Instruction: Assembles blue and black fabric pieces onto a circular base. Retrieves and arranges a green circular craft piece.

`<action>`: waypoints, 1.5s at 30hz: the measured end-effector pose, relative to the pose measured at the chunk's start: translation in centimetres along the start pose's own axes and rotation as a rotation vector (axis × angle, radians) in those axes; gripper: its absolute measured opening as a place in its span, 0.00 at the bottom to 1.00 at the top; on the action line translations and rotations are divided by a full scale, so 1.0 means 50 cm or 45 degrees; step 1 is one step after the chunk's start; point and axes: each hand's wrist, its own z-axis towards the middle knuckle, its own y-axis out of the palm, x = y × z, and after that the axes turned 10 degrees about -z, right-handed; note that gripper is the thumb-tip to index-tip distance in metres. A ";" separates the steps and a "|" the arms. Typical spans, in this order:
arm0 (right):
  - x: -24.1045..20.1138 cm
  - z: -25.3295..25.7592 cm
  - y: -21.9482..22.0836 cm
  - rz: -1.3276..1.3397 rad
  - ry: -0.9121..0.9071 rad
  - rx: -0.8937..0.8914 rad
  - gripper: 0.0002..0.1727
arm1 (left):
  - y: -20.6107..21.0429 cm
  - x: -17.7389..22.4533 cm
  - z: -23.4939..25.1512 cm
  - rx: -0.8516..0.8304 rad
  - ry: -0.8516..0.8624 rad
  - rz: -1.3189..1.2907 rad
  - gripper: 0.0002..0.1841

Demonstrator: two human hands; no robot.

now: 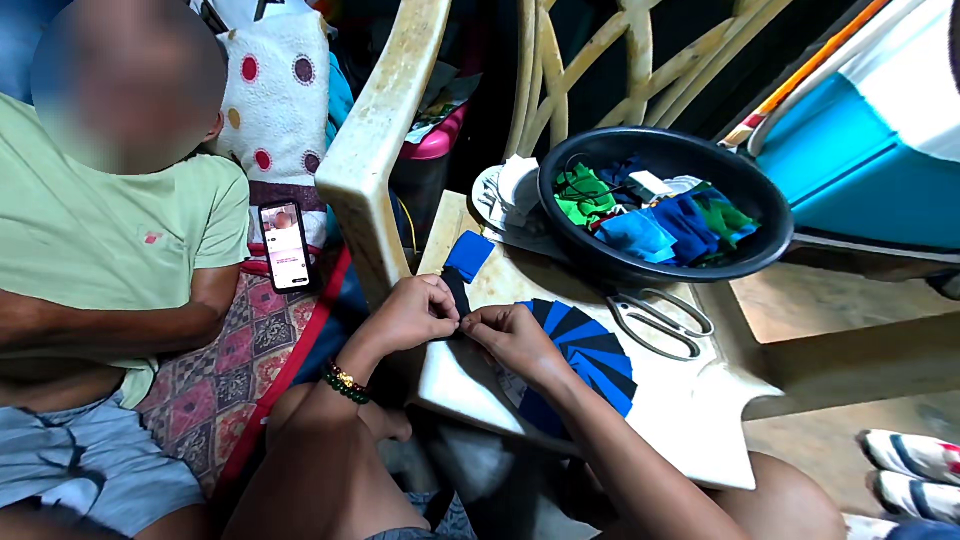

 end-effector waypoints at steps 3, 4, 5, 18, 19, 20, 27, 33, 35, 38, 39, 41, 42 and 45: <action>0.000 0.000 0.000 -0.006 0.002 0.002 0.11 | 0.001 -0.001 0.000 0.005 -0.001 -0.001 0.02; 0.001 0.001 0.001 -0.003 0.003 0.007 0.11 | 0.001 -0.001 0.000 0.006 -0.002 0.000 0.02; 0.000 0.001 0.001 0.000 0.001 0.009 0.12 | 0.001 0.000 0.000 0.006 -0.002 0.000 0.02; 0.000 0.001 -0.002 -0.003 0.000 0.000 0.12 | 0.001 0.003 -0.001 -0.005 -0.008 -0.003 0.01; 0.000 0.001 -0.001 -0.008 0.005 0.006 0.12 | 0.001 0.002 -0.001 -0.005 -0.004 -0.001 0.01; -0.001 0.002 -0.001 -0.015 0.012 0.009 0.12 | 0.001 0.001 -0.001 -0.002 0.000 0.002 0.01; 0.003 0.004 0.001 -0.007 0.002 0.013 0.12 | 0.001 -0.002 -0.001 0.000 0.019 0.002 0.01; 0.004 0.004 0.000 -0.010 -0.009 0.000 0.11 | 0.001 -0.003 0.000 0.002 0.021 0.008 0.01; 0.004 0.004 -0.001 -0.015 -0.009 -0.003 0.11 | 0.001 -0.002 0.000 0.000 0.014 0.008 0.01; 0.005 0.004 -0.001 -0.020 -0.011 -0.005 0.11 | 0.000 -0.001 0.000 -0.006 0.011 0.010 0.01; 0.004 0.004 -0.001 -0.018 -0.010 -0.005 0.11 | 0.000 -0.001 0.000 -0.005 0.010 0.010 0.01; 0.004 0.004 0.000 -0.013 -0.011 -0.002 0.11 | 0.000 -0.001 -0.001 -0.004 0.010 0.010 0.01; 0.003 0.004 -0.001 -0.016 -0.012 -0.003 0.11 | 0.000 0.000 -0.001 -0.003 0.010 0.010 0.01; 0.003 0.003 -0.001 -0.019 -0.016 -0.006 0.11 | 0.001 0.000 -0.001 -0.003 0.013 0.010 0.01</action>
